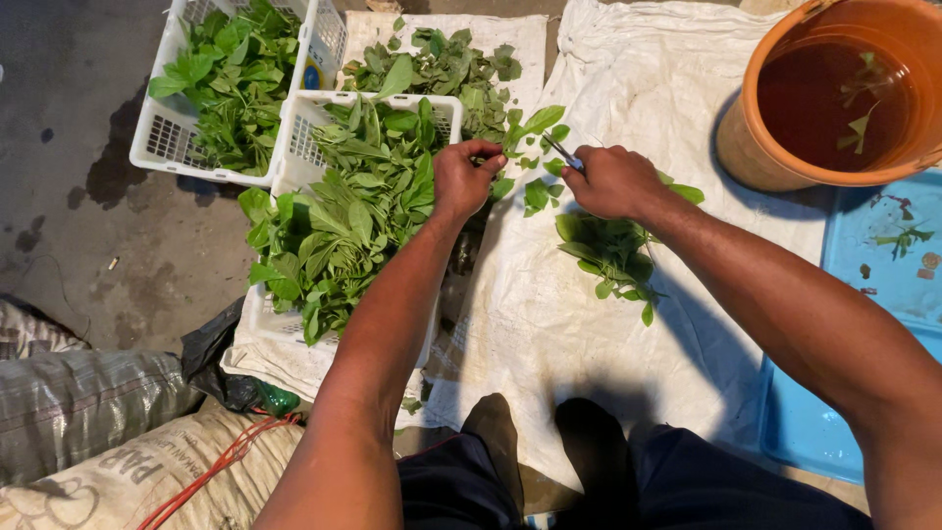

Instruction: The person sits on the floor and uses scissors to trim leaves from stems. They pick up leafy stems from a white crate, cut the leaves off, and place the cut leaves onto a white sack on the floor. The stems are discarded into a nearby bucket.

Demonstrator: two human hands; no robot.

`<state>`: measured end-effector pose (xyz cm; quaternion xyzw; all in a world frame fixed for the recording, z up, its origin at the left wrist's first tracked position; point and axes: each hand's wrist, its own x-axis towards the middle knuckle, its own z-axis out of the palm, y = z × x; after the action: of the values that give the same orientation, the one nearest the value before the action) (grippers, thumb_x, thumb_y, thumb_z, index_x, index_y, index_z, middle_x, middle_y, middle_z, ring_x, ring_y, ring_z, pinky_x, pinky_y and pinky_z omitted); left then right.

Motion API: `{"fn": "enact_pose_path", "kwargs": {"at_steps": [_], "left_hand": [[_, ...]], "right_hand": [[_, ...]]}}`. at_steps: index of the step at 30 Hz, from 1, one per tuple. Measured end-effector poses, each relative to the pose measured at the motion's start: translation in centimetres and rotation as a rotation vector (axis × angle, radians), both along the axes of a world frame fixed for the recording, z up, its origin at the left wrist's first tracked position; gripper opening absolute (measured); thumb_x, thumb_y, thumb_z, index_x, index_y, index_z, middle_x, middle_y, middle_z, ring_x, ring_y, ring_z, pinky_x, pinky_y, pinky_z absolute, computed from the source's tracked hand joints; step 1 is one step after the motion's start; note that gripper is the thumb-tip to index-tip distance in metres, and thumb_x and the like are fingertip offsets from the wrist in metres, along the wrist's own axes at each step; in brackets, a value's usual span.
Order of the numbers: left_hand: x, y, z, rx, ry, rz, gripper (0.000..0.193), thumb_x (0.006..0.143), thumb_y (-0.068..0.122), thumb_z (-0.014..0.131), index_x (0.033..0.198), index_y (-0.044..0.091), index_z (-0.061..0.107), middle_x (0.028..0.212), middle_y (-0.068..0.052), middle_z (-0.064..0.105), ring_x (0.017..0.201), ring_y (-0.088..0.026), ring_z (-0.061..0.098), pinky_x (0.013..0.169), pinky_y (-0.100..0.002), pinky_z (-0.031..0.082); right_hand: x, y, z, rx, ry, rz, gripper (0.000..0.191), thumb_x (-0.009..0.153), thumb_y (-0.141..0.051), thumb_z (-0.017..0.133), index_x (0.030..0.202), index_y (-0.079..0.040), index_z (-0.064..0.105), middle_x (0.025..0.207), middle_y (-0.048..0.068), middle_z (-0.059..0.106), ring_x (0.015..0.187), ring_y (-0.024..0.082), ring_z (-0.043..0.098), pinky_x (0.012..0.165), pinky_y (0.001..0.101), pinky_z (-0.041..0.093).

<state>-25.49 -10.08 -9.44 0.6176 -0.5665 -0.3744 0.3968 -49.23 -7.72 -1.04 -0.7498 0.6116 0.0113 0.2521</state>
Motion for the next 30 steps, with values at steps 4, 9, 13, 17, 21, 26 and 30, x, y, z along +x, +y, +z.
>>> {"fn": "enact_pose_path", "kwargs": {"at_steps": [4, 9, 13, 17, 21, 26, 30], "left_hand": [[0.1, 0.5, 0.5, -0.045, -0.087, 0.006, 0.017, 0.083, 0.011, 0.085, 0.099, 0.008, 0.081, 0.084, -0.007, 0.08, 0.068, -0.012, 0.072, 0.065, -0.029, 0.057], [-0.3, 1.0, 1.0, -0.039, -0.141, -0.028, 0.017, 0.082, 0.013, 0.085, 0.098, 0.011, 0.081, 0.088, -0.006, 0.08, 0.071, -0.012, 0.073, 0.067, -0.029, 0.058], [-0.4, 1.2, 1.1, -0.017, -0.147, -0.051, 0.016, 0.083, 0.013, 0.084, 0.099, 0.011, 0.081, 0.089, -0.006, 0.08, 0.07, -0.012, 0.073, 0.067, -0.03, 0.059], [-1.4, 1.5, 1.1, -0.073, -0.157, -0.193, 0.018, 0.083, 0.011, 0.085, 0.1, 0.008, 0.081, 0.09, -0.007, 0.079, 0.069, -0.013, 0.072, 0.065, -0.03, 0.058], [-4.4, 2.6, 0.7, -0.015, -0.029, -0.289, 0.017, 0.083, 0.008, 0.084, 0.1, 0.007, 0.08, 0.09, -0.007, 0.08, 0.072, -0.012, 0.073, 0.066, -0.027, 0.058], [-7.7, 4.7, -0.5, -0.003, -0.003, -0.315, 0.032, 0.076, 0.015, 0.086, 0.106, 0.009, 0.076, 0.085, -0.008, 0.077, 0.073, -0.014, 0.072, 0.067, -0.029, 0.06], [-10.0, 7.5, -2.8, 0.354, -0.412, -0.446, 0.035, 0.082, 0.044, 0.083, 0.088, 0.009, 0.079, 0.084, -0.01, 0.078, 0.075, -0.022, 0.073, 0.073, -0.038, 0.057]], "right_hand": [[1.0, -0.5, -0.2, -0.039, -0.072, 0.017, 0.042, 0.101, -0.046, 0.051, 0.116, -0.01, 0.067, 0.093, 0.021, 0.073, 0.097, 0.042, 0.068, 0.086, 0.0562, 0.052], [1.2, -0.8, 0.0, -0.074, -0.047, -0.006, 0.042, 0.103, -0.042, 0.052, 0.112, -0.004, 0.066, 0.092, 0.024, 0.072, 0.092, 0.044, 0.069, 0.085, 0.0574, 0.052], [0.2, -0.6, 0.0, -0.157, -0.233, -0.049, 0.036, 0.101, -0.036, 0.062, 0.105, -0.001, 0.067, 0.081, 0.019, 0.071, 0.078, 0.038, 0.069, 0.071, 0.0515, 0.053], [-1.0, -0.6, 0.0, 0.183, -0.805, -0.262, 0.022, 0.098, -0.027, 0.072, 0.097, -0.005, 0.072, 0.066, 0.006, 0.06, 0.054, 0.014, 0.054, 0.048, 0.0331, 0.043], [-3.0, 0.1, -0.4, 0.239, -0.904, -0.278, 0.014, 0.092, -0.015, 0.075, 0.089, -0.003, 0.07, 0.061, 0.004, 0.06, 0.045, 0.011, 0.054, 0.041, 0.0281, 0.042], [-8.5, 1.3, -1.5, 0.023, -0.966, -0.42, 0.008, 0.094, -0.012, 0.071, 0.094, -0.004, 0.071, 0.066, 0.002, 0.061, 0.047, 0.01, 0.054, 0.042, 0.0275, 0.043], [-15.4, 1.7, -0.8, -0.339, -1.458, -0.801, 0.01, 0.102, -0.01, 0.072, 0.099, -0.001, 0.067, 0.07, 0.008, 0.063, 0.051, 0.017, 0.06, 0.047, 0.0322, 0.051]]}}
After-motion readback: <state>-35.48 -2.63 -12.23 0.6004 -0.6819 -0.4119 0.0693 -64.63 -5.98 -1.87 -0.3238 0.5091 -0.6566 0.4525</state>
